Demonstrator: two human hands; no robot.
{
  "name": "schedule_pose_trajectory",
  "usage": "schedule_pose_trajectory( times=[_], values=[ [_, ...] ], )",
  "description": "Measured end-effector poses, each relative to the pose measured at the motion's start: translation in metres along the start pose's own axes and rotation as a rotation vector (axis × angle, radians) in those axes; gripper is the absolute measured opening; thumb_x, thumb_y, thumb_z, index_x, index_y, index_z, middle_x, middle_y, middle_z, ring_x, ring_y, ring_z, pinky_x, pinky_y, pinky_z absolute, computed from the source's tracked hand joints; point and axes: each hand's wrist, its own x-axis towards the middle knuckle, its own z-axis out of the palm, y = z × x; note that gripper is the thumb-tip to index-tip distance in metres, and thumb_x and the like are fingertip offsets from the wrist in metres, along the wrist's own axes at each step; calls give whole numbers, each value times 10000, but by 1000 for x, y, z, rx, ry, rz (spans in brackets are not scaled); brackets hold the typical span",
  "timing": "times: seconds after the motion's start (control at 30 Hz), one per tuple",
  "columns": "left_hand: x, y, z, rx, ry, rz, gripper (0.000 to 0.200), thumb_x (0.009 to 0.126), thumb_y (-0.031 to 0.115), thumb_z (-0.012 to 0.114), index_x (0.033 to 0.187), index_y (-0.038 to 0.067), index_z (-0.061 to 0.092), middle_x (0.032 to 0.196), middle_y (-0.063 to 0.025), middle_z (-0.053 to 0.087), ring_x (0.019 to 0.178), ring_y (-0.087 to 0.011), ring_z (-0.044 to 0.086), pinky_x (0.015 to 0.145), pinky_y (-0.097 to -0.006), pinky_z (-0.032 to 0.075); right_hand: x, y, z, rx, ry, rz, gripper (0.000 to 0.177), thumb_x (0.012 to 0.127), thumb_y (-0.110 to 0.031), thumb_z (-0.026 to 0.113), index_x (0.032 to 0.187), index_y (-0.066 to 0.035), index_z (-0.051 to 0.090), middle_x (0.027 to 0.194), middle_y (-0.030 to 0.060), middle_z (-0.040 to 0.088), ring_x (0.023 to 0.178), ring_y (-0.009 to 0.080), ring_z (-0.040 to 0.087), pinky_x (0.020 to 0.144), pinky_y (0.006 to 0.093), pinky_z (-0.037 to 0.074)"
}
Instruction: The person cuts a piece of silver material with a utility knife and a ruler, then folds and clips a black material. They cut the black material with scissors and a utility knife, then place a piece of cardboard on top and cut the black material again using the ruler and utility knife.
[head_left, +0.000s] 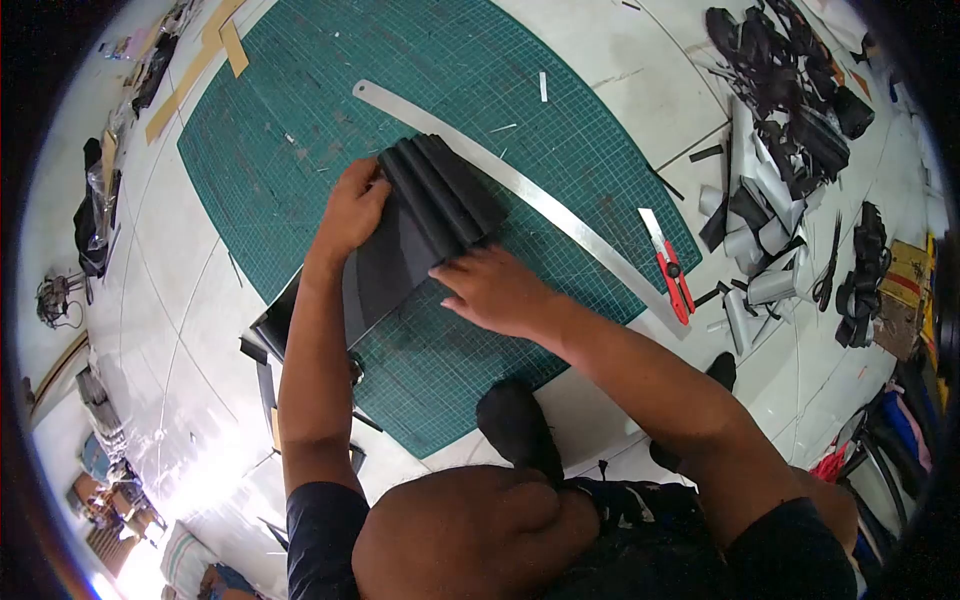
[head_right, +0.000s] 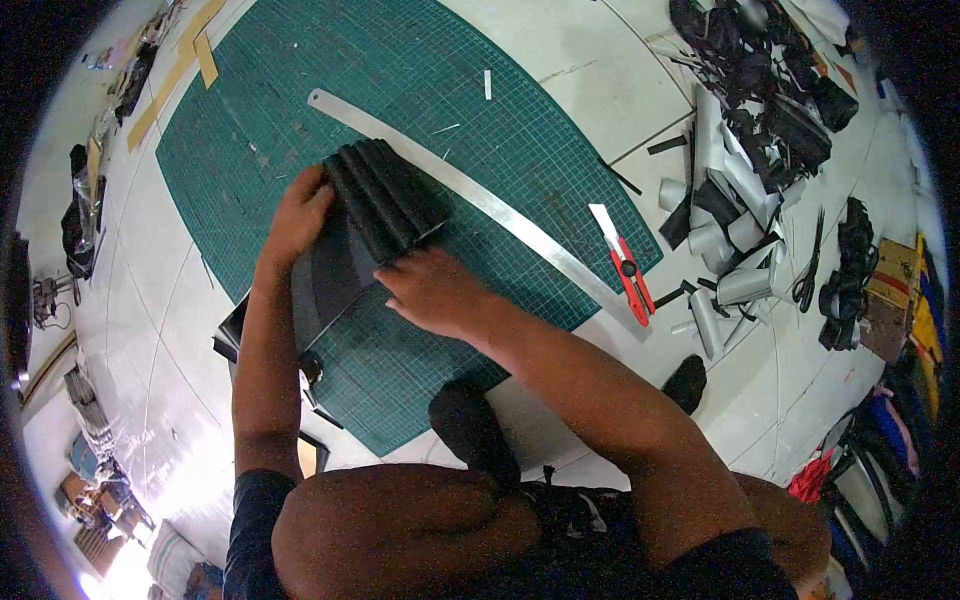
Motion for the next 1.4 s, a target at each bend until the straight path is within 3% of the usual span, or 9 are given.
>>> schedule_pose_trajectory(
  times=[0.23,0.33,0.53,0.63,0.77,0.93,1.07,1.27,1.4],
  values=[
    [-8,-13,8,-158,193,121,376,914,125,599,1267,7,650,1209,-214,665,1137,-352,637,1000,-417,482,-15,-1,-5,23,1,-30,399,927,-262,713,1256,-55,620,1255,130,610,1228,311,562,1092,498,411],
    [-39,-22,-11,-60,468,158,358,922,108,625,1269,24,658,1226,-190,671,1157,-340,635,1004,-421,479,-31,2,-8,25,66,-17,360,914,-245,736,1216,-74,639,1219,116,613,1196,301,571,1076,492,420],
    [-162,-30,-67,151,840,-193,343,954,171,668,1268,34,662,1265,-178,639,1169,-343,611,999,-418,475,-56,-4,-8,14,49,61,287,915,-243,741,1155,-105,669,1157,73,635,1114,278,602,997,469,446],
    [-216,-70,-69,237,944,-289,509,955,248,705,1379,3,563,1331,-208,589,1240,-340,559,1041,-432,448,-57,-15,2,23,22,90,270,920,-245,736,1142,-104,678,1115,69,654,1061,270,627,946,450,471],
    [-262,-122,-53,-59,800,-522,856,898,435,767,1498,-61,411,1408,-270,519,1252,-341,553,1060,-434,449,-54,-32,14,172,-96,149,273,942,-243,718,1158,-82,674,1084,93,664,996,281,657,882,426,515],
    [-253,-87,-67,-212,531,-745,1121,789,581,792,1508,-145,331,1384,-319,541,1239,-368,594,1042,-427,478,-51,-50,14,225,-279,145,295,956,-237,712,1182,-55,666,1077,106,666,992,285,668,856,402,547],
    [-250,-101,-69,-164,423,-743,1131,793,587,759,1510,-163,309,1416,-347,520,1286,-398,577,1060,-409,468,-55,-45,17,277,-273,142,300,972,-256,695,1194,-57,662,1102,130,669,964,274,682,822,414,557],
    [-251,-107,-65,-328,572,-739,1087,842,602,708,1534,-130,300,1430,-368,500,1309,-425,552,1071,-440,450,-60,-42,7,321,-296,297,293,984,-258,682,1190,-49,665,1087,132,684,982,252,684,818,388,565],
    [-238,-97,-56,-81,578,-741,1169,828,647,713,1543,-146,237,1439,-416,444,1368,-489,465,1143,-461,378,-61,-43,9,294,-275,254,303,983,-258,683,1199,-47,666,1081,127,688,969,243,681,819,385,563]
  ],
)
